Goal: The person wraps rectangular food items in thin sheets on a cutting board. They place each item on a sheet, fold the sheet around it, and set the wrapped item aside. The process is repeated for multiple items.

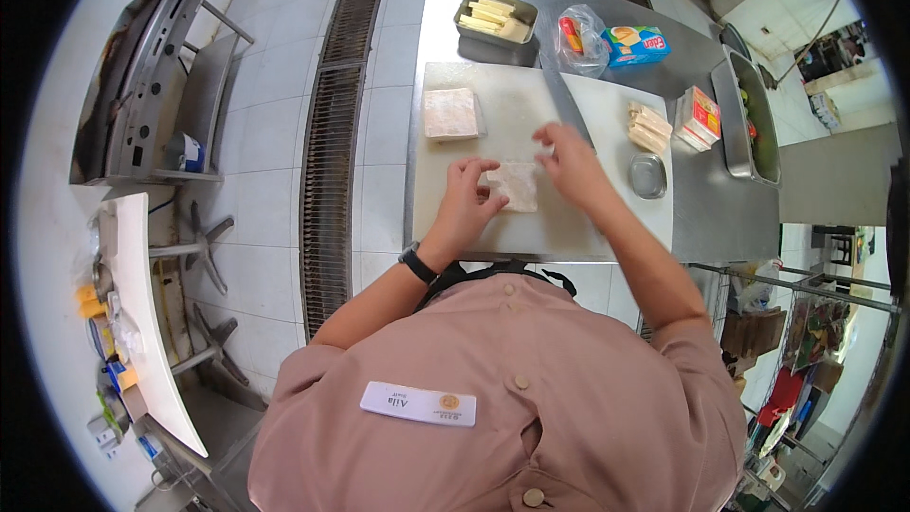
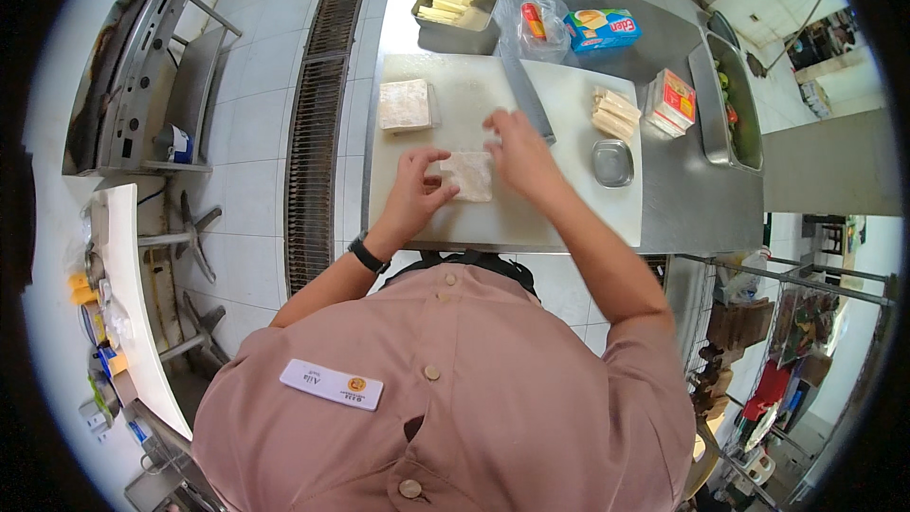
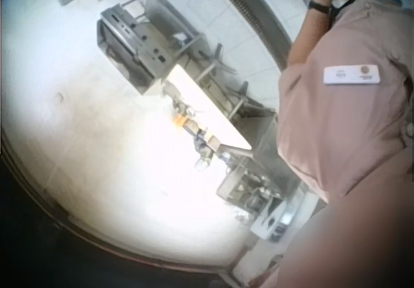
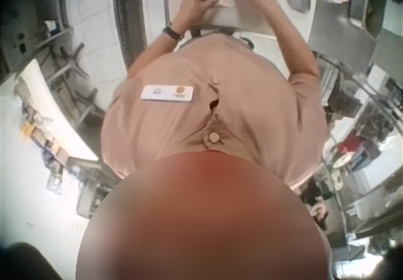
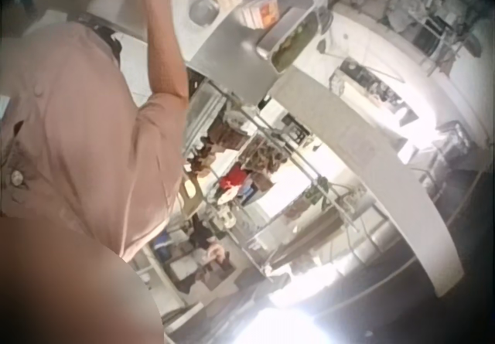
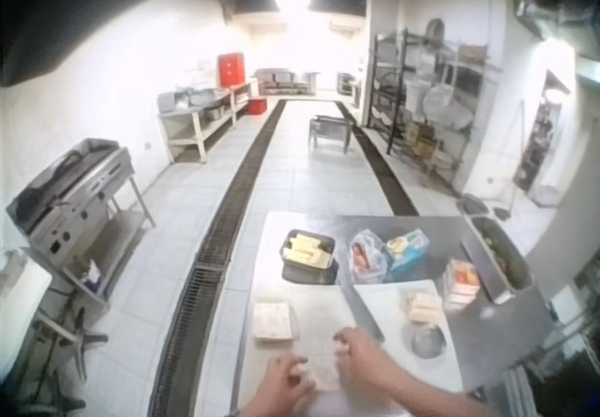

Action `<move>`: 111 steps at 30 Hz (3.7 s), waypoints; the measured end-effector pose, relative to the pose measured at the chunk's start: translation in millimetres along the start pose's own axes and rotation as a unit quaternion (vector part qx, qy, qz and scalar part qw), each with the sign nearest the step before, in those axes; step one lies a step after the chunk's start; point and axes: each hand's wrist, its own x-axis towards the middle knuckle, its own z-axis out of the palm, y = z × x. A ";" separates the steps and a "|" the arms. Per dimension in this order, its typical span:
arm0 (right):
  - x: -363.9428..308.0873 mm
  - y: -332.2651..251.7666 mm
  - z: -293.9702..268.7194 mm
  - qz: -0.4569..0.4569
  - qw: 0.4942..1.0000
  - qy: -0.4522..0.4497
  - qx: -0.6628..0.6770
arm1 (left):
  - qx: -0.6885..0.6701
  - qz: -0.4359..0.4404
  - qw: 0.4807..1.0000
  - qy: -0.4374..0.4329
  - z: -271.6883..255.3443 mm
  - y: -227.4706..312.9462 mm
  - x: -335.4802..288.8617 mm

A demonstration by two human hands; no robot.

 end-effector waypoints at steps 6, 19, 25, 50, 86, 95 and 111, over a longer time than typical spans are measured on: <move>169.4 9.1 -0.8 -0.102 0.984 0.125 -0.079 | -0.067 -0.046 0.996 -0.021 3.0 4.8 -24.8; 311.6 23.4 43.2 0.135 0.966 -0.165 -0.146 | -0.006 0.002 0.999 -0.032 3.1 10.2 -40.2; 315.6 32.3 52.9 0.230 0.944 -0.128 -0.198 | 0.032 0.049 0.998 -0.003 4.2 7.7 -38.3; 87.9 15.9 -15.2 0.166 0.930 -0.129 0.302 | 0.243 0.204 0.948 0.002 -7.3 -4.0 -25.9; -46.6 0.1 46.8 -0.048 0.995 0.073 0.041 | 0.053 0.035 0.998 0.006 -3.3 -2.9 0.7; -47.6 -3.3 44.5 -0.093 0.989 0.090 -0.075 | 0.134 0.103 0.985 -0.022 -16.3 4.4 14.2; -45.5 7.9 34.0 -0.187 0.964 0.066 -0.177 | 0.227 0.166 0.960 -0.003 0.8 -1.5 10.3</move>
